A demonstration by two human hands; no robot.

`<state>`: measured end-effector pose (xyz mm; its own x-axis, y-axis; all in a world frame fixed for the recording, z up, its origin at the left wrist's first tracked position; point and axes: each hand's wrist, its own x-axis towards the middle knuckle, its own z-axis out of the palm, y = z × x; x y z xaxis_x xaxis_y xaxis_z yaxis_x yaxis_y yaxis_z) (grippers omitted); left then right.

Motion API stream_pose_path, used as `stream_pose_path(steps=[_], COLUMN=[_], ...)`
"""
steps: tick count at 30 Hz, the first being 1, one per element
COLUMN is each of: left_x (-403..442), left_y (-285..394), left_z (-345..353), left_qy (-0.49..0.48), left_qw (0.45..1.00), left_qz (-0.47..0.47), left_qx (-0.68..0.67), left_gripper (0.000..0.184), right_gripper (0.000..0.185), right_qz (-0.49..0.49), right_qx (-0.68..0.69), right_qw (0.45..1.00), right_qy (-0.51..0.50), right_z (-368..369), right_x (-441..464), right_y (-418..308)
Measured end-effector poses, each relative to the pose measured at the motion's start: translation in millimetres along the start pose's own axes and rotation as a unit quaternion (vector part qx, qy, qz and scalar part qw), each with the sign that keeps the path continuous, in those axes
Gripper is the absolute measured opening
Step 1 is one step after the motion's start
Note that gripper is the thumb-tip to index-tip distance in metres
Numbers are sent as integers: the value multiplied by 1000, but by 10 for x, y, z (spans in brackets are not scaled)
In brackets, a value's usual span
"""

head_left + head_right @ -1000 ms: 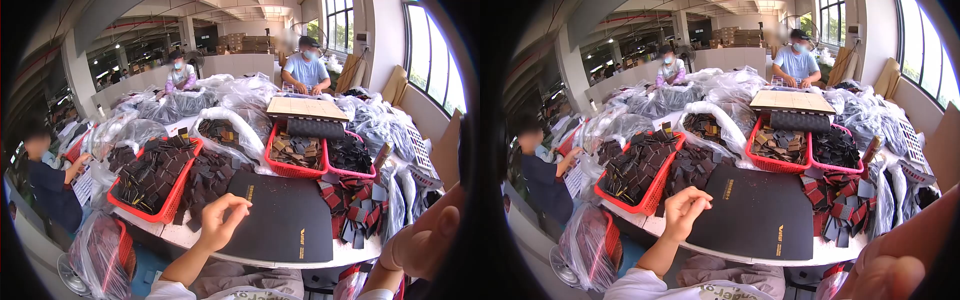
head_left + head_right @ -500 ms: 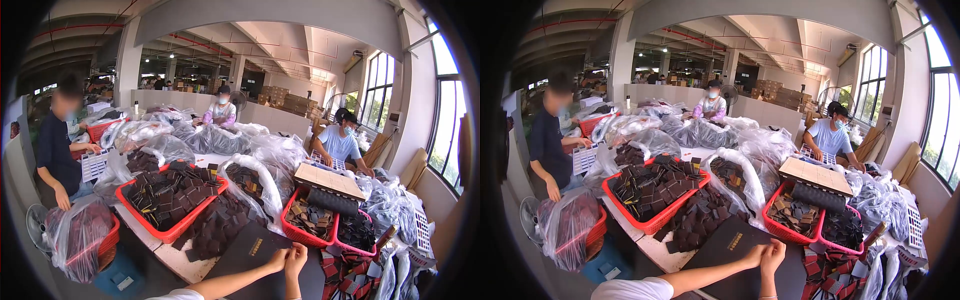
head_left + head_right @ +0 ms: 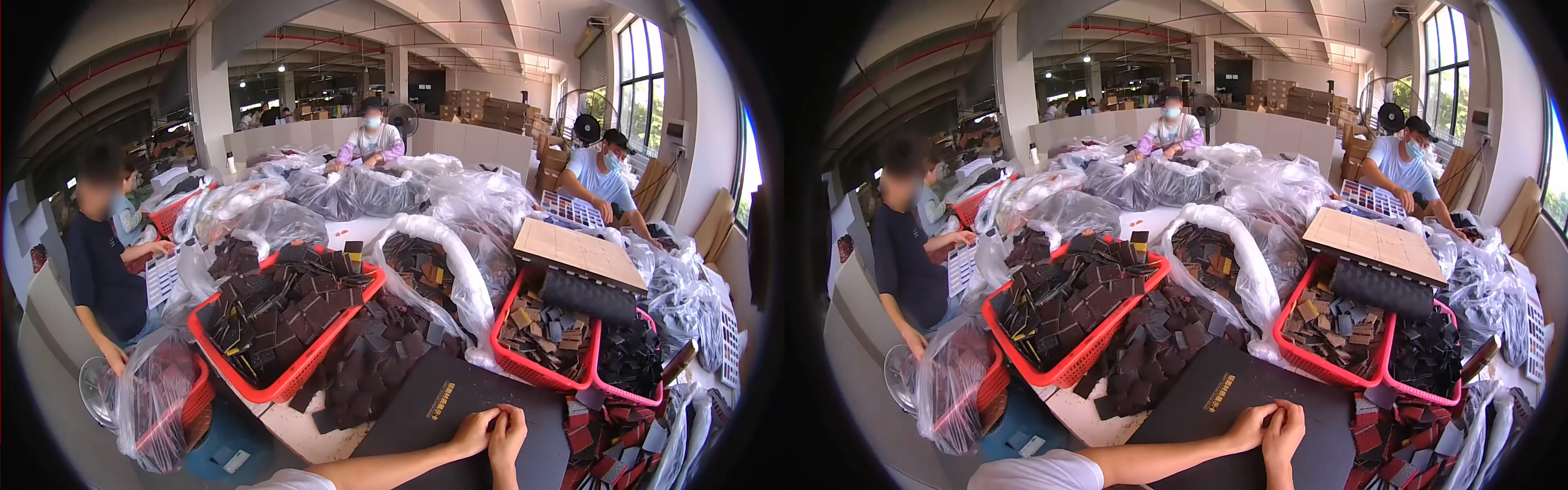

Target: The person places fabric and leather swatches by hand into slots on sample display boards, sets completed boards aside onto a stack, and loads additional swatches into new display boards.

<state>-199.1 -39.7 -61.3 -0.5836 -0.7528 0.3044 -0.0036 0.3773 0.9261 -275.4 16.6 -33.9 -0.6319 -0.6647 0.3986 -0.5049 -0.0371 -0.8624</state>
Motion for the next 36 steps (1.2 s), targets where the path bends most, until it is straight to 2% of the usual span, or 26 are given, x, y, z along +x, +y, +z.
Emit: stream_pose_path(steps=[2, 5, 12, 16, 20, 22, 24, 26, 28, 29, 30, 31, 32, 33, 34, 35, 36], left_x=[7, 0, -23, -47, -44, -24, -15, -36, -62, -75, -93, -108, -101, -118, -171, -205, -273], left_y=[50, 8, 60, 86, 149, 173, 182, 76, 169, 364, 613, 892, 1134, 1444, 1845, 2119, 2393], left_z=[-17, 4, -25, -1, 9, 19, -25, -10, -119, -221, -362, -507, -646, -823, -1009, -1197, -1378], left_qy=[-24, 11, 1, 34, 49, 68, 79, 108, 146, 164, 166, 176, 190, 200, 218, 218, 227], left_qw=[998, 1000, 999, 999, 999, 997, 996, 992, 986, 983, 981, 978, 968, 956, 943, 916, 891], left_qz=[-51, -1, -22, -14, -8, 15, 0, 0, 24, 48, 57, 66, 112, 156, 204, 301, 374], left_qx=[14, 25, 26, -6, -19, -27, -45, -64, -74, -69, -87, -93, -120, -149, -147, -149, -119], left_gripper=[31, 30, 27, 22, 18, 20, 20, 20, 19, 18, 18, 16, 21, 19, 17, 10, 16], right_gripper=[14, 14, 16, 15, 15, 15, 19, 25, 33, 38, 50, 71, 96, 113, 115, 114, 113], right_qz=[3, 12, 23, 43, 20, -30, -60, -81, -153, -197, -271, -326, -347, -380, -456, -512, -551], right_qx=[2, 6, 3, 62, 82, 49, 30, 61, 96, 118, 137, 154, 168, 166, 122, 93, 68], right_qw=[1000, 1000, 999, 997, 996, 998, 997, 993, 978, 966, 942, 920, 904, 881, 848, 818, 796], right_qy=[-3, -8, -25, -31, -30, 9, 31, 63, 106, 122, 141, 154, 187, 227, 240, 243, 239], right_z=[-1, 7, -17, 8, -5, -3, -77, -246, -473, -639, -808, -989, -1140, -1267, -1390, -1478, -1531], right_x=[4, 0, 1, 5, 17, 41, 26, 14, 85, 117, 177, 222, 250, 268, 309, 355, 358], right_y=[-12, -31, -33, 25, -24, -45, -179, -405, -832, -1123, -1420, -1707, -2042, -2387, -2629, -2821, -2940])
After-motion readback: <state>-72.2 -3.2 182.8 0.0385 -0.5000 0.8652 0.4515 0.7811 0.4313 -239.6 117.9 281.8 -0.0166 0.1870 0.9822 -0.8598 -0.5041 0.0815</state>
